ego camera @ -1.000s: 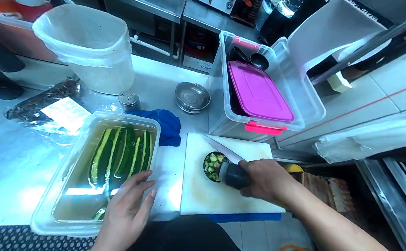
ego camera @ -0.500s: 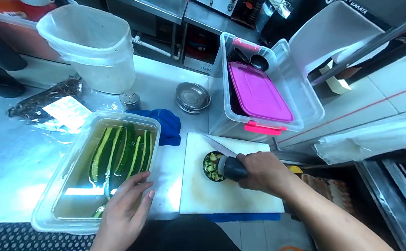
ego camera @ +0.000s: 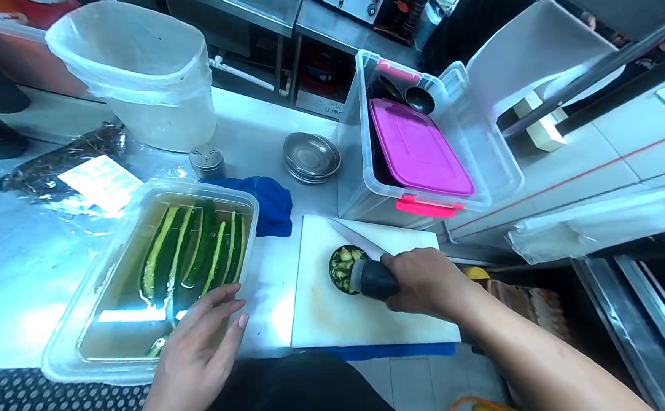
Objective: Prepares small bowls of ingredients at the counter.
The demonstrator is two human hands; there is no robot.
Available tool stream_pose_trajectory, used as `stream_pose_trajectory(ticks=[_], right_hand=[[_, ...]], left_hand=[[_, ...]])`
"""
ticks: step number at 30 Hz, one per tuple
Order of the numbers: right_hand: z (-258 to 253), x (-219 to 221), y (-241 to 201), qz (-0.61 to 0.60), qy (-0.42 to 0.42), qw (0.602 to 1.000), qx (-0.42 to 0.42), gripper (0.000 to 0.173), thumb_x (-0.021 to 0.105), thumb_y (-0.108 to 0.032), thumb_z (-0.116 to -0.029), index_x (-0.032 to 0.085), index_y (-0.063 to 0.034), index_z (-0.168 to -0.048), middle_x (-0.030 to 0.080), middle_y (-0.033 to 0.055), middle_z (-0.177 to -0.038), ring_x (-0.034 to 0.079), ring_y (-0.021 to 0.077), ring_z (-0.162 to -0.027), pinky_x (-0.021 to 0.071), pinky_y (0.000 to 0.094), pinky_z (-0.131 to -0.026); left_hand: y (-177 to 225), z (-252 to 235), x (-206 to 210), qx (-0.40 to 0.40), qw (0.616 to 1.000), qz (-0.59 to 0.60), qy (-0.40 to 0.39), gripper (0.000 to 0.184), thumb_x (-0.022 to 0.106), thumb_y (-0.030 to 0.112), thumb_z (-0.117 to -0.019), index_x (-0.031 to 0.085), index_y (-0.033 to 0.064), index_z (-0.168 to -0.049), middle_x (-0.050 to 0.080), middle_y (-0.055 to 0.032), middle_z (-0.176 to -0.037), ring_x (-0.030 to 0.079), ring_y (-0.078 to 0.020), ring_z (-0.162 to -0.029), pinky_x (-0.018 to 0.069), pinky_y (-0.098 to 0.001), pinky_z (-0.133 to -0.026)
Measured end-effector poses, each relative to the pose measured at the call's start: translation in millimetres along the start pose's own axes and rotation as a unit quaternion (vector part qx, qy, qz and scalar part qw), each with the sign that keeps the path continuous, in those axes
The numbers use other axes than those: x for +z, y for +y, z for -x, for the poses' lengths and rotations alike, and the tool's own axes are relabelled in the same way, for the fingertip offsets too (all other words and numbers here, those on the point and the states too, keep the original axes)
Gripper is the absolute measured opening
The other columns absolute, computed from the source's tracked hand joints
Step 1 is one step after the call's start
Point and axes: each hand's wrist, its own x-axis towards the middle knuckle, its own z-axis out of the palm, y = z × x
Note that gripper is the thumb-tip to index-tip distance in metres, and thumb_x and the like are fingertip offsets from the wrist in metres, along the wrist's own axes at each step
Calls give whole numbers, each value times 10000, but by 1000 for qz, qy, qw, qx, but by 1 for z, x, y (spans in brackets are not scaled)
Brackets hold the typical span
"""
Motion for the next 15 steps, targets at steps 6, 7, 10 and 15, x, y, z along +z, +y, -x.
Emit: stream_pose_trajectory(ticks=[6, 7, 10, 15], right_hand=[[14, 6, 22, 0, -4, 999, 48, 521, 754, -528, -803, 648, -175, -1171, 711, 67, -951, 695, 290, -934, 548, 537, -790], [15, 7, 27, 0, 1, 998, 60, 518, 756, -531, -797, 650, -177, -1161, 711, 65, -943, 696, 288, -927, 548, 537, -787], [20, 11, 34, 2, -5, 997, 71, 527, 762, -552, -784, 650, -185, -1145, 708, 57, -934, 695, 284, -918, 549, 536, -787], [36, 13, 19, -17, -42, 998, 33, 552, 769, -533, -793, 637, -187, -1202, 710, 85, -979, 690, 317, -958, 541, 571, -820]], left_hand=[[-1, 4, -6, -4, 1000, 3, -14, 278, 593, 294, -1003, 743, 82, -1102, 662, -133, -1286, 633, -168, -1199, 548, -337, -1000], [0, 4, -5, -3, 1000, 4, -17, 280, 593, 292, -1002, 741, 77, -1104, 661, -137, -1286, 629, -170, -1204, 544, -336, -1005], [2, 2, -5, 0, 1000, 5, -21, 280, 594, 292, -1001, 741, 75, -1099, 661, -142, -1282, 629, -174, -1203, 547, -339, -999], [5, -3, -4, 7, 1000, 4, -24, 289, 583, 308, -1002, 740, 87, -1102, 666, -135, -1284, 631, -174, -1204, 550, -347, -991]])
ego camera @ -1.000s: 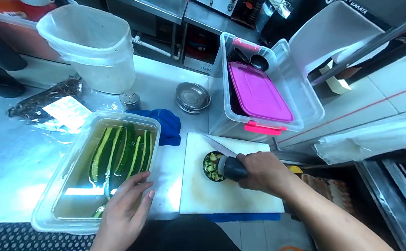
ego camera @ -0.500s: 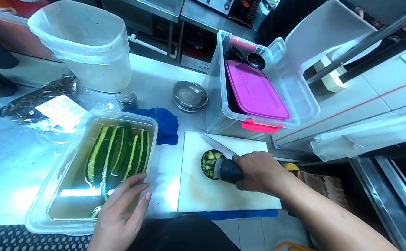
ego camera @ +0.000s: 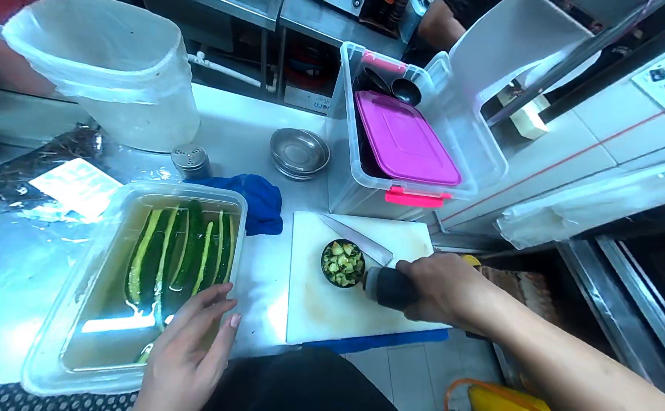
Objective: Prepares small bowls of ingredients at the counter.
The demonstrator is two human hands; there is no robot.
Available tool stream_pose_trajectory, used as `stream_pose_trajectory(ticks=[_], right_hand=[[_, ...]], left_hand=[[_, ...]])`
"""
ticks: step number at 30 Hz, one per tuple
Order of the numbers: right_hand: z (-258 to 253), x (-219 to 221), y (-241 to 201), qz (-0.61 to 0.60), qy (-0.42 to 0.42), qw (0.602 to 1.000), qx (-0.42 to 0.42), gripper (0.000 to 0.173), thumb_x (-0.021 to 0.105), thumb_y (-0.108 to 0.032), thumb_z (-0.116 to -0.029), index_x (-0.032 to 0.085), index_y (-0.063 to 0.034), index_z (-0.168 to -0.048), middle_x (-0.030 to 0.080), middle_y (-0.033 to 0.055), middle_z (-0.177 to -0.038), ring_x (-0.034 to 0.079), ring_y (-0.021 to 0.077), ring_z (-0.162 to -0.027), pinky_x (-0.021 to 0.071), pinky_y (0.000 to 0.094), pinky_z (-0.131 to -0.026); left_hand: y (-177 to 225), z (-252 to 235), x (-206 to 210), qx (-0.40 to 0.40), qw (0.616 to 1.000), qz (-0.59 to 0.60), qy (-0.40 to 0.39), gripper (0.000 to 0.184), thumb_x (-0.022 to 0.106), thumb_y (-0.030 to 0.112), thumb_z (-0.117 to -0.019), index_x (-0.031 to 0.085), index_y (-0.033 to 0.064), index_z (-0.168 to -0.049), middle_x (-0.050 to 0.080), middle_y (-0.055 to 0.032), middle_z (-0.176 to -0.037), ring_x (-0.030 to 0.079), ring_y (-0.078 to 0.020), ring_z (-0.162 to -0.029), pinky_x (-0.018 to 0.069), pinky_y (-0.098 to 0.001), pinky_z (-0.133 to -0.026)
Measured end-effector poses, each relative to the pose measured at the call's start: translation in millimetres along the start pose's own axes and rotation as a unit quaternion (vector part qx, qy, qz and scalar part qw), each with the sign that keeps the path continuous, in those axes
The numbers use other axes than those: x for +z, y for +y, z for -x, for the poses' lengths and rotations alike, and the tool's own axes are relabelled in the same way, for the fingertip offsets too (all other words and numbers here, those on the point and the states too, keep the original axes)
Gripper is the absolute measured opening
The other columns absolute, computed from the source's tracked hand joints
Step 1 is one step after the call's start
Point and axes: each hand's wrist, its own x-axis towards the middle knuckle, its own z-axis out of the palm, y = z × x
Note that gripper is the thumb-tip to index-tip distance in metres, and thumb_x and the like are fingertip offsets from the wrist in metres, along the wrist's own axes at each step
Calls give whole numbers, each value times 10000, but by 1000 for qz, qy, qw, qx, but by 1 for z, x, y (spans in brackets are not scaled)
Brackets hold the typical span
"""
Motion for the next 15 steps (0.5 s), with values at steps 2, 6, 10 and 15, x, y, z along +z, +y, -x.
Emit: stream_pose_trajectory(ticks=[2, 6, 10, 15], right_hand=[[0, 2, -2, -1, -6, 1000, -10, 546, 767, -525, -805, 632, -183, -1209, 708, 82, -985, 687, 313, -960, 540, 562, -823], [-9, 5, 10, -5, 11, 1000, 20, 503, 769, -501, -808, 652, -163, -1162, 709, 82, -961, 691, 309, -941, 542, 557, -800], [-12, 4, 20, 1, 23, 999, 41, 500, 766, -528, -791, 651, -184, -1136, 707, 57, -936, 693, 281, -922, 547, 534, -786], [-9, -2, 3, 2, 14, 1000, -8, 510, 772, -528, -801, 651, -184, -1159, 705, 58, -938, 688, 282, -924, 537, 541, -795]], left_hand=[[2, -2, 1, 4, 1000, 0, -4, 285, 583, 305, -1004, 740, 91, -1107, 667, -134, -1280, 629, -171, -1206, 548, -342, -995], [5, -4, 1, 7, 1000, 1, -10, 278, 586, 289, -1001, 741, 83, -1105, 665, -140, -1282, 627, -170, -1209, 542, -334, -1001], [3, -1, 1, 6, 1000, -2, -10, 295, 580, 302, -1005, 743, 78, -1107, 670, -143, -1273, 632, -175, -1203, 546, -339, -996], [3, 3, 1, 0, 1000, -1, -18, 291, 579, 298, -1010, 739, 77, -1110, 662, -147, -1284, 629, -160, -1201, 546, -325, -992]])
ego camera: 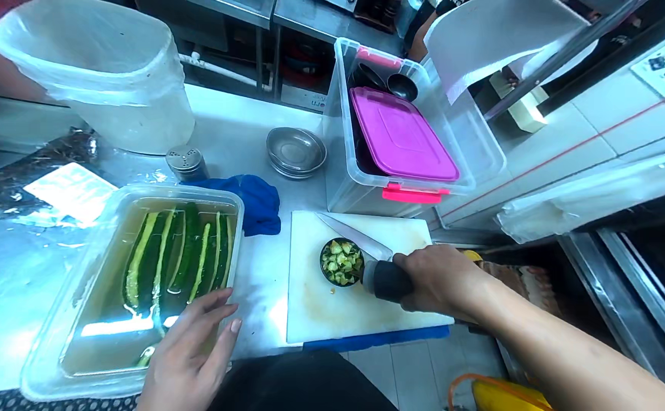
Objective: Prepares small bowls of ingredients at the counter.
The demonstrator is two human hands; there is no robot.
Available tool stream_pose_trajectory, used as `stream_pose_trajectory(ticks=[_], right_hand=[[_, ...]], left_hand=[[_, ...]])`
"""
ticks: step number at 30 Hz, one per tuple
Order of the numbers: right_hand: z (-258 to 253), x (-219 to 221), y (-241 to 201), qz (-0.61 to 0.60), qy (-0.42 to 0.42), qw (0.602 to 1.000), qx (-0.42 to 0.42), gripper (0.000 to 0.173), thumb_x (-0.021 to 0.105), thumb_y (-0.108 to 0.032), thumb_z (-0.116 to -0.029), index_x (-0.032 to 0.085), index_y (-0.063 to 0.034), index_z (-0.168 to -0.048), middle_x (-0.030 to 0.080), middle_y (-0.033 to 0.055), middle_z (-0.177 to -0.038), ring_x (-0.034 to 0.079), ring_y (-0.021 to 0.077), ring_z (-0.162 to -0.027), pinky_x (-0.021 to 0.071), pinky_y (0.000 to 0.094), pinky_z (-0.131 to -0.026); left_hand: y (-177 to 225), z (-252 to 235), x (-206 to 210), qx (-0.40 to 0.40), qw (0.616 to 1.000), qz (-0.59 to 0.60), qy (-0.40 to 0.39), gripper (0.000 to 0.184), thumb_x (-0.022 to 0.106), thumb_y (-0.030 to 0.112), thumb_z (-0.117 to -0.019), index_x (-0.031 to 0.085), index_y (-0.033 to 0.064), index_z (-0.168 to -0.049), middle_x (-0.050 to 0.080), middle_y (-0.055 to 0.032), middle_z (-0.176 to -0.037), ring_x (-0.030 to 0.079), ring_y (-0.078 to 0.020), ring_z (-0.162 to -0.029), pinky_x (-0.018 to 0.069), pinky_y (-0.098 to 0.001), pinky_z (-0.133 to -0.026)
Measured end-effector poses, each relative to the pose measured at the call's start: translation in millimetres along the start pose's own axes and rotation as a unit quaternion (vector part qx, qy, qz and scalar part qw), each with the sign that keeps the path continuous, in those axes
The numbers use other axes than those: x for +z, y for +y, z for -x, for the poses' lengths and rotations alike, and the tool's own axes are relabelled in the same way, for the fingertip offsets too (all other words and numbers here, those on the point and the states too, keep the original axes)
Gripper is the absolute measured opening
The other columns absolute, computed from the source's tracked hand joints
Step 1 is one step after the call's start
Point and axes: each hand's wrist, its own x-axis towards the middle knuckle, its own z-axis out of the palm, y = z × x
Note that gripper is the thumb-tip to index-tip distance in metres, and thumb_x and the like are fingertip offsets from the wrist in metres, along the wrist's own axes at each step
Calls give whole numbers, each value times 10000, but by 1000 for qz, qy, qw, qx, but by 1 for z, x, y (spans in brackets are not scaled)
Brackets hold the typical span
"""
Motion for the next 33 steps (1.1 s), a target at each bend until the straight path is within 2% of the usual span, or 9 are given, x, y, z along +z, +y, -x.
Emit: stream_pose_trajectory(ticks=[8, 14, 17, 24, 28, 33], right_hand=[[-12, -13, 10, 20, 42, 998, 35, 489, 767, -522, -783, 656, -187, -1122, 700, 39, -897, 691, 259, -882, 545, 518, -766], [-1, -14, -6, 16, 6, 1000, -11, 501, 779, -508, -797, 653, -172, -1147, 702, 61, -923, 690, 284, -909, 543, 539, -777], [-8, -18, -10, 11, 22, 1000, -11, 501, 776, -500, -805, 655, -179, -1170, 705, 53, -938, 688, 272, -920, 543, 528, -787], [-16, -23, -15, 39, 36, 999, -10, 497, 773, -516, -770, 659, -192, -1128, 697, 27, -885, 689, 246, -859, 541, 507, -729], [-15, -22, -23, 47, 6, 998, -32, 503, 777, -484, -792, 652, -169, -1164, 701, 57, -912, 691, 273, -886, 540, 525, -753], [-19, -32, -17, 39, 35, 999, -10, 477, 768, -472, -806, 667, -149, -1142, 702, 67, -932, 689, 280, -909, 542, 525, -769]], left_hand=[[1, 1, -6, -5, 1000, -4, 4, 283, 591, 280, -1007, 734, 60, -1113, 655, -163, -1289, 628, -179, -1209, 548, -336, -995], [1, 5, -4, -19, 1000, 1, -3, 287, 597, 261, -1006, 734, 35, -1117, 650, -186, -1290, 623, -198, -1220, 540, -357, -1015], [3, 2, -1, -7, 1000, 6, -5, 278, 590, 259, -1006, 735, 44, -1108, 654, -176, -1285, 629, -185, -1203, 547, -344, -997], [1, -6, -2, 0, 1000, 3, 6, 282, 592, 283, -1006, 737, 62, -1104, 659, -163, -1281, 627, -178, -1205, 545, -335, -993], [-2, -4, -1, 0, 1000, 3, 7, 286, 586, 287, -1005, 736, 62, -1100, 661, -161, -1277, 626, -174, -1205, 541, -334, -998], [0, -2, 1, -1, 1000, 9, 0, 280, 587, 281, -1008, 738, 66, -1106, 659, -155, -1287, 626, -173, -1211, 543, -327, -1000]])
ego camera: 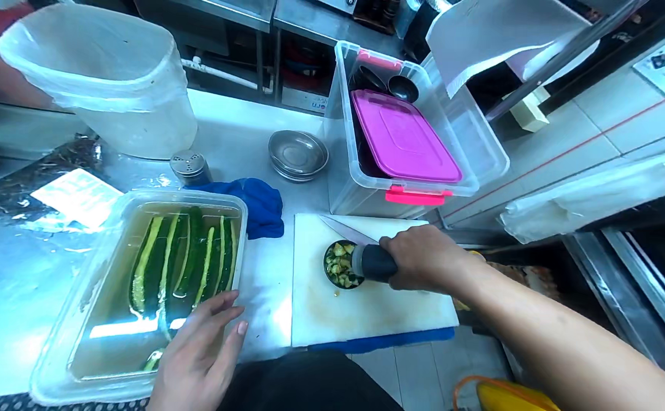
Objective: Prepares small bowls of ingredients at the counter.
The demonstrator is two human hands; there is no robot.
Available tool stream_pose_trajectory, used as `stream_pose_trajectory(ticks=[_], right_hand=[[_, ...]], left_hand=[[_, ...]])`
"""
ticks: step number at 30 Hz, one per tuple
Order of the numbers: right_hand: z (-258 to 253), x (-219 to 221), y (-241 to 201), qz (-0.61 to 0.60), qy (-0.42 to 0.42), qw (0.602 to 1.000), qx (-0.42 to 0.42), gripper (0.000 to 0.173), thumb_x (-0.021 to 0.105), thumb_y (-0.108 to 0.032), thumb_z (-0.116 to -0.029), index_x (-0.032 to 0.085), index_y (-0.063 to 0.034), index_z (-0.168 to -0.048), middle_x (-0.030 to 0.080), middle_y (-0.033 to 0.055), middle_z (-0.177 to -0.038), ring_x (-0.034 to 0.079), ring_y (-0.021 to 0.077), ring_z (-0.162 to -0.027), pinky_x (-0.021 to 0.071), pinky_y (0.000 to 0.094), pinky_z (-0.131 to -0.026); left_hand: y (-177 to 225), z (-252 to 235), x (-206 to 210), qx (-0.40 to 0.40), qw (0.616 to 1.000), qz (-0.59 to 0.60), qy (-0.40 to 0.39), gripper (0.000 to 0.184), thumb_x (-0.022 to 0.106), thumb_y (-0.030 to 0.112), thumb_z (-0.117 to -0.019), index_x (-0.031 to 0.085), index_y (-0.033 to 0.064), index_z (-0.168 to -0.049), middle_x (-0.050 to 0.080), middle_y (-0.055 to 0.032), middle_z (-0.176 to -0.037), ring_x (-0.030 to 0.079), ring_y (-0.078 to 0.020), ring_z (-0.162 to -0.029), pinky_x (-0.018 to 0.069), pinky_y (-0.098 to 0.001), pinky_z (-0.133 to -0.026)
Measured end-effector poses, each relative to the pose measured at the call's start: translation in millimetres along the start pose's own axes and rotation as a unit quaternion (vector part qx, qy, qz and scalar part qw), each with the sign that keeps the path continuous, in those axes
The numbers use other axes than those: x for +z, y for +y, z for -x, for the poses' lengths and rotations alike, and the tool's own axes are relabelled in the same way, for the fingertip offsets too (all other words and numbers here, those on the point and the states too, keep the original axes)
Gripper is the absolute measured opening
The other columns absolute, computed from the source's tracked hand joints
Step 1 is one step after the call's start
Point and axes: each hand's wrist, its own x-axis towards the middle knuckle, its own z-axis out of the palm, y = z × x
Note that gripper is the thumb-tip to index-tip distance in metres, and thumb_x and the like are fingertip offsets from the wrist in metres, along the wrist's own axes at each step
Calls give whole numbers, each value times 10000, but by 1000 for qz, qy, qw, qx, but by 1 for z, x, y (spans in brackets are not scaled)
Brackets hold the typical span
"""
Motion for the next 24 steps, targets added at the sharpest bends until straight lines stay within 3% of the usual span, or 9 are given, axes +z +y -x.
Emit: stream_pose_trajectory(ticks=[14, 24], right_hand=[[-3, 9, 30, 21, 8, 999, 32, 501, 775, -532, -784, 677, -167, -1113, 702, 53, -915, 686, 269, -892, 542, 523, -765], [13, 17, 24, 22, -41, 999, 19, 504, 780, -511, -786, 660, -161, -1127, 702, 55, -923, 690, 276, -910, 545, 523, -778]], left_hand=[[-5, 5, -5, -4, 1000, -8, 15, 277, 596, 280, -1003, 740, 67, -1106, 661, -146, -1286, 626, -178, -1214, 543, -340, -1009], [-2, 2, -8, -17, 1000, -9, -4, 282, 600, 271, -1002, 742, 50, -1104, 657, -166, -1289, 630, -184, -1207, 545, -339, -1001]])
